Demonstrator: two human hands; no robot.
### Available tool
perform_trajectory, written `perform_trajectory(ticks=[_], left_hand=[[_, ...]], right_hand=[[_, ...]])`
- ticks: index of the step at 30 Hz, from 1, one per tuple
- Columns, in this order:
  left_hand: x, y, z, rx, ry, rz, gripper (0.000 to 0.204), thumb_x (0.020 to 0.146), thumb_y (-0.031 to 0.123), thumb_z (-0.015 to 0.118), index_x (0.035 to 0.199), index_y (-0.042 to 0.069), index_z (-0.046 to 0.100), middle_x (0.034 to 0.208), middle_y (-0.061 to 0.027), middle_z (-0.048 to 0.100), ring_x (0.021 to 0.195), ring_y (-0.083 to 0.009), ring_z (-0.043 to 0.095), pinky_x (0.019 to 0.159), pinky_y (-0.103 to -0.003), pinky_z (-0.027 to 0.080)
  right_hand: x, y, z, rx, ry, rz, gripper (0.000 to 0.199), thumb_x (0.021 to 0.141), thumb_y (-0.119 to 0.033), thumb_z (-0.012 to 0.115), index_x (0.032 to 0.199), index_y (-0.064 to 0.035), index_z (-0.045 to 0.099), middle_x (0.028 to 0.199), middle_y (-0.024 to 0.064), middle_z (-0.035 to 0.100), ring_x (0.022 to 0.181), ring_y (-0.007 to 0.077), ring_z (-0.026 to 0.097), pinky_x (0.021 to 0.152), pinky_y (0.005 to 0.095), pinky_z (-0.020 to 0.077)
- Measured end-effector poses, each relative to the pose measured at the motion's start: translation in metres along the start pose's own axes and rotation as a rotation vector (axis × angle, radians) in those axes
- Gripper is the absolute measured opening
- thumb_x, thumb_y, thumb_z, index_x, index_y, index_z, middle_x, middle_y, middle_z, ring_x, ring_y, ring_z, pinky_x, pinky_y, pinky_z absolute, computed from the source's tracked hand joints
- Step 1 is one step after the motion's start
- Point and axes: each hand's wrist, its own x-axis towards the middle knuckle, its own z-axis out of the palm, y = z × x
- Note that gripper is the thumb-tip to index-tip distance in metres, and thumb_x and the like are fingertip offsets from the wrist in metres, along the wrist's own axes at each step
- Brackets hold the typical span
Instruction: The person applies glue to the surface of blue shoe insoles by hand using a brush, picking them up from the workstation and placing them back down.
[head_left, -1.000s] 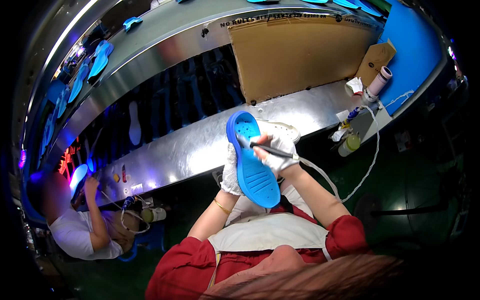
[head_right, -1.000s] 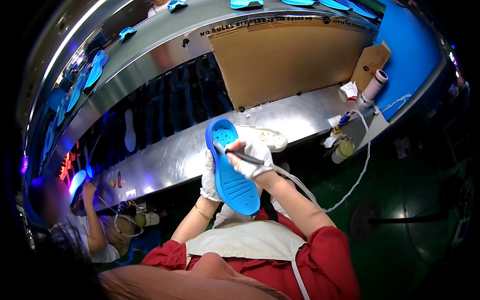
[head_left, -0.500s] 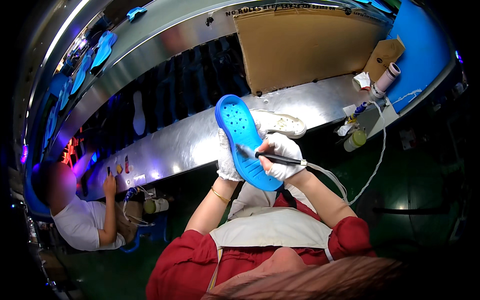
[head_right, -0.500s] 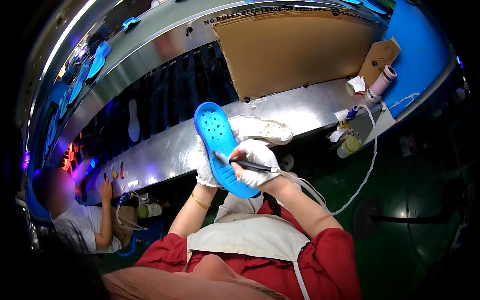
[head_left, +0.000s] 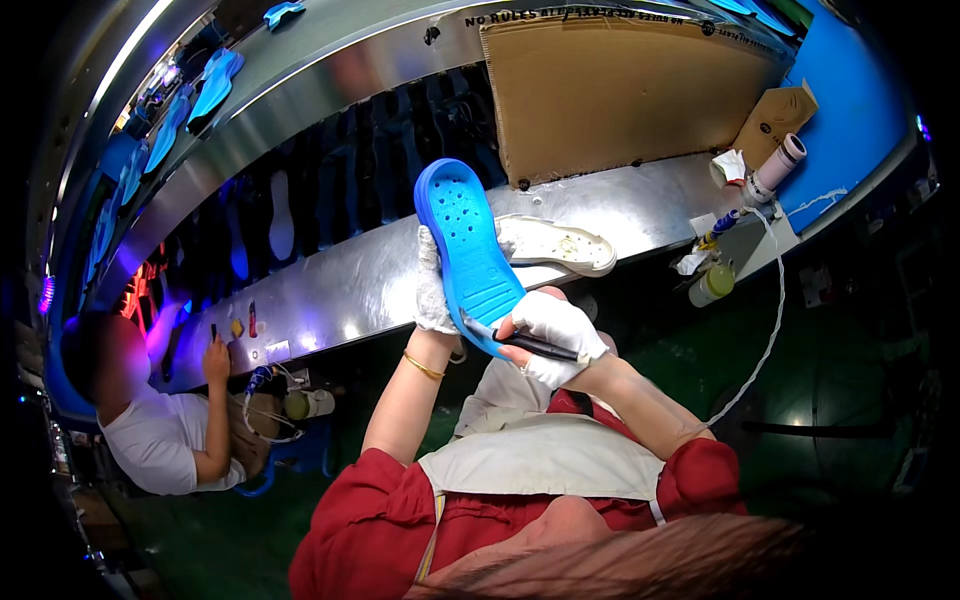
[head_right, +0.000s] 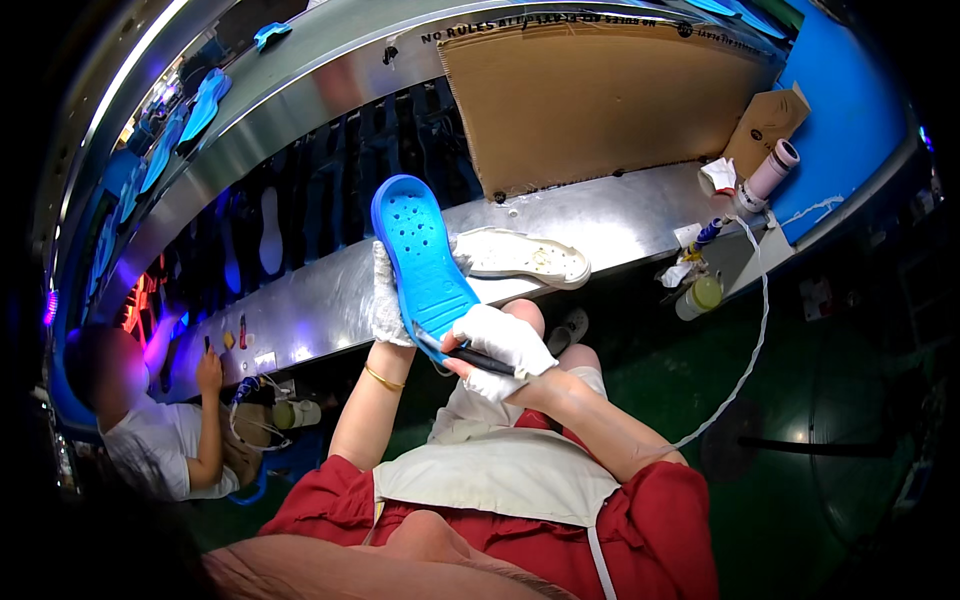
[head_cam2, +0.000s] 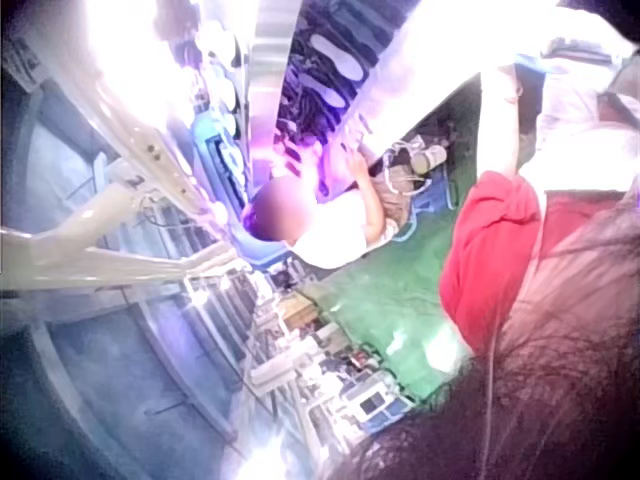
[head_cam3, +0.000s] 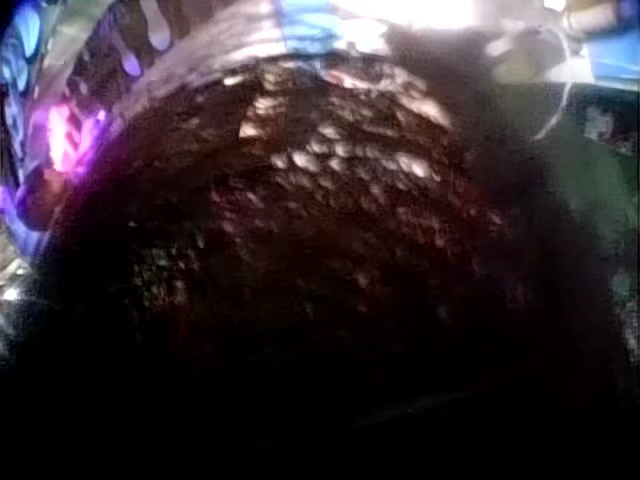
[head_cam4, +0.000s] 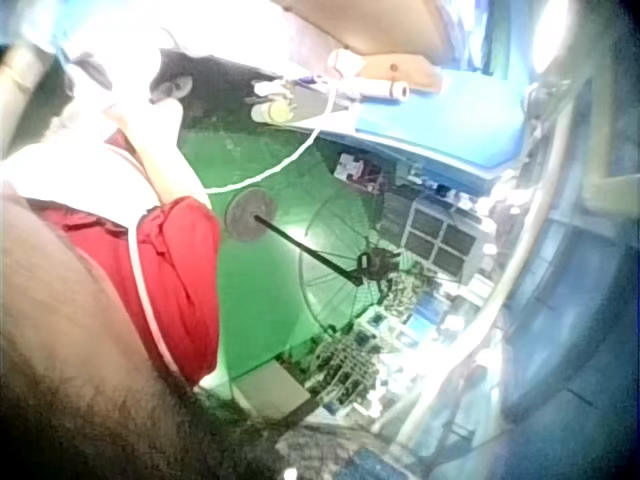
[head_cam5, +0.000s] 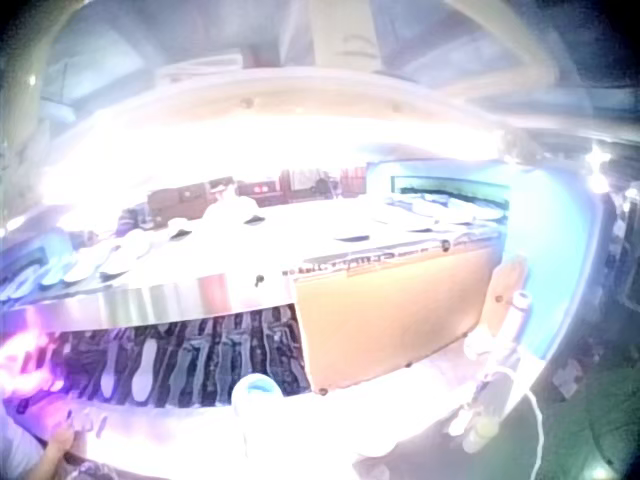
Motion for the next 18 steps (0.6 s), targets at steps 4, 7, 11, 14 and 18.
perform_trajectory(ticks=[4,7,11,14,18], left_hand=[[-0.004,-0.002,-0.006,-0.003,-0.077,-0.022,0.084,0.081,0.071,0.043,0.136,0.009,0.038,0.129,-0.0158,0.050,0.114,-0.0305,0.052,0.099,-0.047,0.042],[-0.018,-0.018,0.022,0.095,0.033,0.091,0.093,0.079,0.077,0.035,0.142,0.008,0.029,0.137,-0.0181,0.040,0.122,-0.0331,0.044,0.104,-0.047,0.035],[-0.023,-0.029,0.027,0.072,-0.072,0.037,0.090,0.082,0.075,0.030,0.143,0.009,0.026,0.140,-0.0167,0.037,0.124,-0.0349,0.042,0.106,-0.048,0.033],[-0.009,-0.027,0.011,0.078,-0.142,0.061,0.080,0.087,0.068,0.031,0.143,0.011,0.028,0.140,-0.0143,0.039,0.125,-0.0312,0.043,0.105,-0.047,0.035],[-0.010,-0.023,0.021,0.041,-0.104,0.085,0.094,0.079,0.075,0.041,0.140,0.004,0.031,0.138,-0.0184,0.041,0.123,-0.0339,0.044,0.104,-0.045,0.036]], right_hand=[[-0.002,0.023,-0.011,0.402,-0.001,0.433,0.011,0.082,-0.006,0.066,0.090,-0.0025,0.061,0.083,0.0049,0.063,0.067,0.0091,0.059,0.063,0.0223,0.0495],[0.005,0.030,-0.022,0.495,0.161,0.525,0.010,0.084,-0.007,0.064,0.090,-0.0005,0.060,0.081,0.0054,0.064,0.067,0.0090,0.059,0.062,0.0225,0.0493],[0.005,0.035,-0.019,0.529,0.253,0.389,0.007,0.083,-0.004,0.063,0.090,-0.0016,0.060,0.085,0.0056,0.064,0.068,0.0100,0.060,0.063,0.0230,0.0498],[0.002,0.027,-0.002,0.244,0.202,0.033,0.013,0.077,-0.001,0.067,0.087,-0.0021,0.060,0.081,0.0070,0.061,0.073,0.0135,0.059,0.067,0.0261,0.0477],[-0.007,0.023,0.000,0.427,0.111,0.239,0.014,0.076,0.000,0.068,0.086,-0.0009,0.059,0.079,0.0070,0.061,0.070,0.0141,0.057,0.066,0.0266,0.0466]])
